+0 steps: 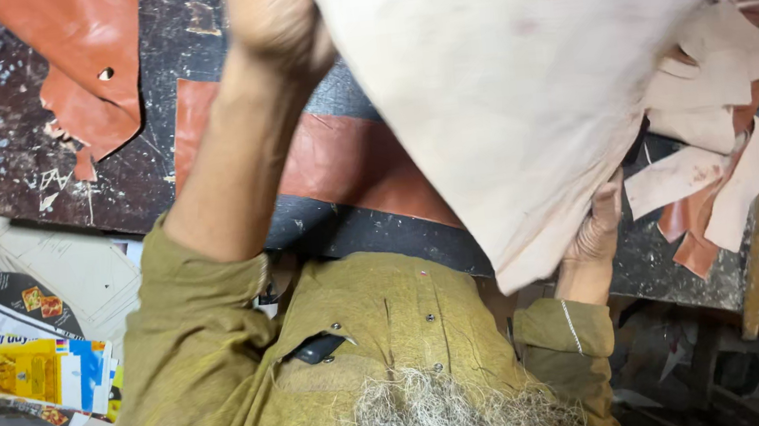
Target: The person cuts a large piece of brown leather with scissors, trims edges, and uses a printed paper template to mark and cut additional leather pieces. The person repeatedly aligns the template, cuts along its edges, and sets aside the finished leather pieces.
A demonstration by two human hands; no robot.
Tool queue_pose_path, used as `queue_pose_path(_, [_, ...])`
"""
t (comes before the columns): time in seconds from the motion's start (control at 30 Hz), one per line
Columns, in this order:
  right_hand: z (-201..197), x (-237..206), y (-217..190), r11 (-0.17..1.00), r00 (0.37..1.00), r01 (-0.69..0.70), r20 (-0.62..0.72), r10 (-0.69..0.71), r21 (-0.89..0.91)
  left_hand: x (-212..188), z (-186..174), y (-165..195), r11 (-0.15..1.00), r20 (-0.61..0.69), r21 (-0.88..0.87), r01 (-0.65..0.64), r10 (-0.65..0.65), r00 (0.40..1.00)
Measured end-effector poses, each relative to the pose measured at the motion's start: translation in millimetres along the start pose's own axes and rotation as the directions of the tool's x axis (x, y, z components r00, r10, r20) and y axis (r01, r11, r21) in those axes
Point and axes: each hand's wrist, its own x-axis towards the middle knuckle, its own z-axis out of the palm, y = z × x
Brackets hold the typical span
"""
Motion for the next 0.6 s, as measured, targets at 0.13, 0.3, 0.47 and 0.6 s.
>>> queue_pose_path(0.13, [-2, -5, -3, 0.965, 0.991, -0.123, -0.074, 0.108, -0.234, -91, -65, 19, 0.969, -0.274, -0.009, -0.245, 0.233, 0.933])
queue_pose_path(0.3, [-30, -6, 21, 0.402, 0.992, -0.124, -0.125, 0.024, -0.907, -205, -120, -2, 0.933, -0.652, 0.359, 0.008, 0.245, 0.718])
queue_pose_path(0.47, [-46, -10, 29, -0.012, 0.990, -0.139, -0.139, 0.018, -0.990, -243, -150, -6, 0.877, -0.731, 0.449, 0.170, 0.251, 0.635])
queue_pose_path(0.6, [-49, -10, 23, -0.002, 0.999, -0.012, -0.012, -0.043, -1.000, -249, -152, 1, 0.813, -0.735, 0.539, 0.218, 0.328, 0.594])
